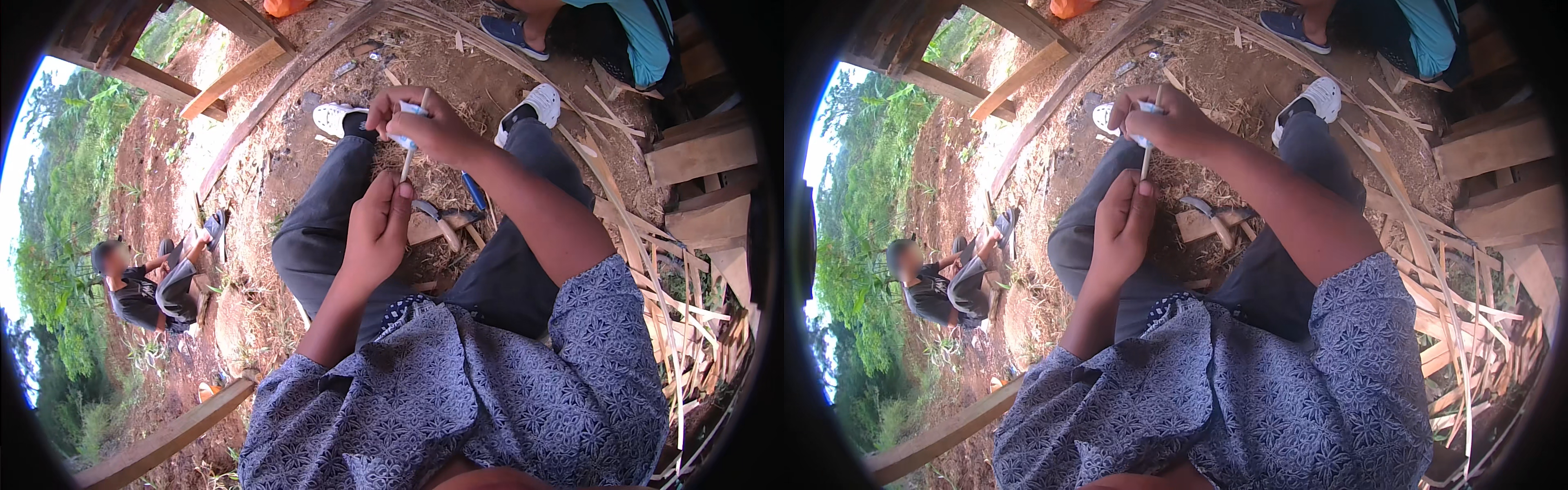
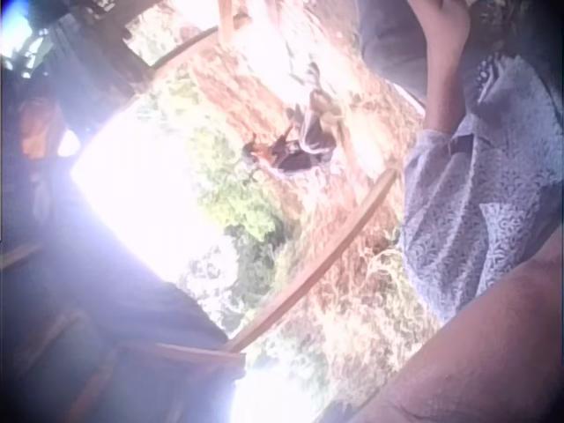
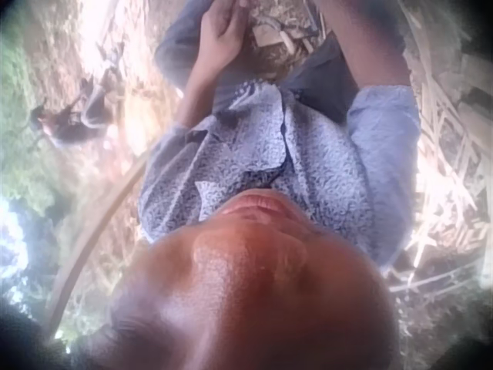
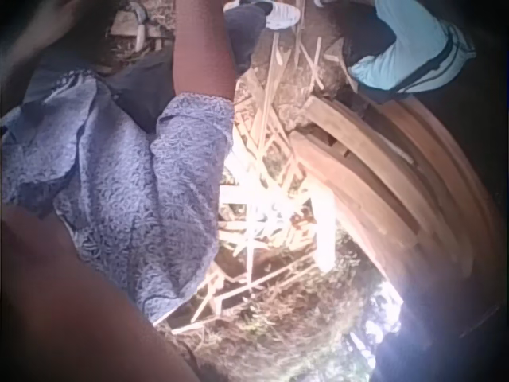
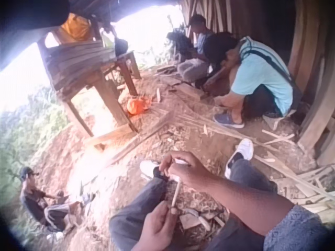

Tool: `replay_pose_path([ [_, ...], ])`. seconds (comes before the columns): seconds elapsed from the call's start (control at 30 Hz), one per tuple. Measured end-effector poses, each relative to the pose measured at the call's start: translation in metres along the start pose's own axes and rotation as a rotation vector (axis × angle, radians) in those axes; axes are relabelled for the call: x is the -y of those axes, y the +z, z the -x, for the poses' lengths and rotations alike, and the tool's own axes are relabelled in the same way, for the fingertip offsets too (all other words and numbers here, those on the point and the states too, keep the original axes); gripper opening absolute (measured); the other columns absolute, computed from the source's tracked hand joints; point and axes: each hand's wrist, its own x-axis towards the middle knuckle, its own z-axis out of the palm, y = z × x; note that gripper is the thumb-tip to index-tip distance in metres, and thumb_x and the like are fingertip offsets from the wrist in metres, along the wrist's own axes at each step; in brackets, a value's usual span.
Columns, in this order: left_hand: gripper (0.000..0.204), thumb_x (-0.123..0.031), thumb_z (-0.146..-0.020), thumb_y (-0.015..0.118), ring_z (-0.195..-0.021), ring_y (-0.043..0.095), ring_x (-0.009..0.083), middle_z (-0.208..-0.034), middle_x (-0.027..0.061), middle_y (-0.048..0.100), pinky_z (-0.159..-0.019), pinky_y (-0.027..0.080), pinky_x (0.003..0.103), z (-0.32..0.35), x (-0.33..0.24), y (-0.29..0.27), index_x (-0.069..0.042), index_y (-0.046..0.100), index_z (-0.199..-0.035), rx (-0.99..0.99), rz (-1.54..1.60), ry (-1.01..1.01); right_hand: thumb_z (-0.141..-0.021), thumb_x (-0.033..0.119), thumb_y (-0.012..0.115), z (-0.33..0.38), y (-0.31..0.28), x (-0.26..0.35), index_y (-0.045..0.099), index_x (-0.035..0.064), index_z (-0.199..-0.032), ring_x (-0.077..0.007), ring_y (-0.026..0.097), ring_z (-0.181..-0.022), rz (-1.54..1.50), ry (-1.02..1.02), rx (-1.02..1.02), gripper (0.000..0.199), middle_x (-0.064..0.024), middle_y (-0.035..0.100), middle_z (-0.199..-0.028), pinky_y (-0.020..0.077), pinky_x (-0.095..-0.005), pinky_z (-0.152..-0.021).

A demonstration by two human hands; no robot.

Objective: The person sits on the ground and uses a knife to sharpen a thin wooden stick. They hold the stick with both hands and carefully shave the wood to create a pointed tip, occasionally rotating the stick to work on different sides.

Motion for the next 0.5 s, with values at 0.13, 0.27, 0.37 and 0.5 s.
replay_pose_path([
  [0.13, 0.018, -0.012, -0.105, 0.05, -0.059, 0.045, 0.0152, -0.065, 0.0105, 0.048, -0.056, 0.039, 0.032, 0.001, -0.007, 0.004, 0.0, 0.051, -0.092, -0.024, -0.088, 0.022, -0.082, 0.015, 0.049, -0.002, 0.0, -0.007, 0.063, 0.0005, -0.089, -0.0118, 0.056, -0.081, -0.142, 0.06, -0.075, 0.021, -0.0047, 0.06, -0.085, 0.0453, -0.0299, -0.077],
  [0.27, 0.013, -0.01, -0.103, 0.051, -0.055, 0.05, 0.0226, -0.065, 0.0151, 0.049, -0.054, 0.04, 0.036, -0.005, -0.006, 0.001, 0.0, 0.052, -0.095, -0.092, -0.196, 0.104, -0.082, 0.013, 0.047, 0.003, 0.012, -0.001, 0.063, 0.0009, -0.089, -0.0114, 0.055, -0.08, -0.015, 0.056, -0.017, 0.022, -0.0047, 0.06, -0.085, 0.0438, -0.0279, -0.075],
  [0.37, 0.02, -0.017, -0.106, 0.046, -0.058, 0.047, 0.014, -0.065, 0.0071, 0.049, -0.056, 0.039, 0.032, -0.005, -0.012, 0.005, -0.002, 0.054, -0.096, -0.098, -0.255, 0.138, -0.081, 0.012, 0.048, -0.011, -0.011, 0.023, 0.063, 0.0011, -0.088, -0.0111, 0.055, -0.078, -0.073, -0.045, -0.207, 0.02, -0.0045, 0.059, -0.083, 0.044, -0.0271, -0.074],
  [0.5, 0.006, -0.005, -0.101, 0.051, -0.056, 0.055, 0.033, -0.067, 0.0172, 0.052, -0.054, 0.042, 0.039, -0.01, -0.007, 0.004, 0.001, 0.052, -0.101, -0.11, -0.311, 0.201, -0.083, 0.015, 0.048, 0.014, 0.032, -0.004, 0.063, 0.0011, -0.087, -0.0131, 0.058, -0.078, -0.131, 0.124, 0.019, 0.021, -0.0056, 0.061, -0.083, 0.0459, -0.0306, -0.074],
])
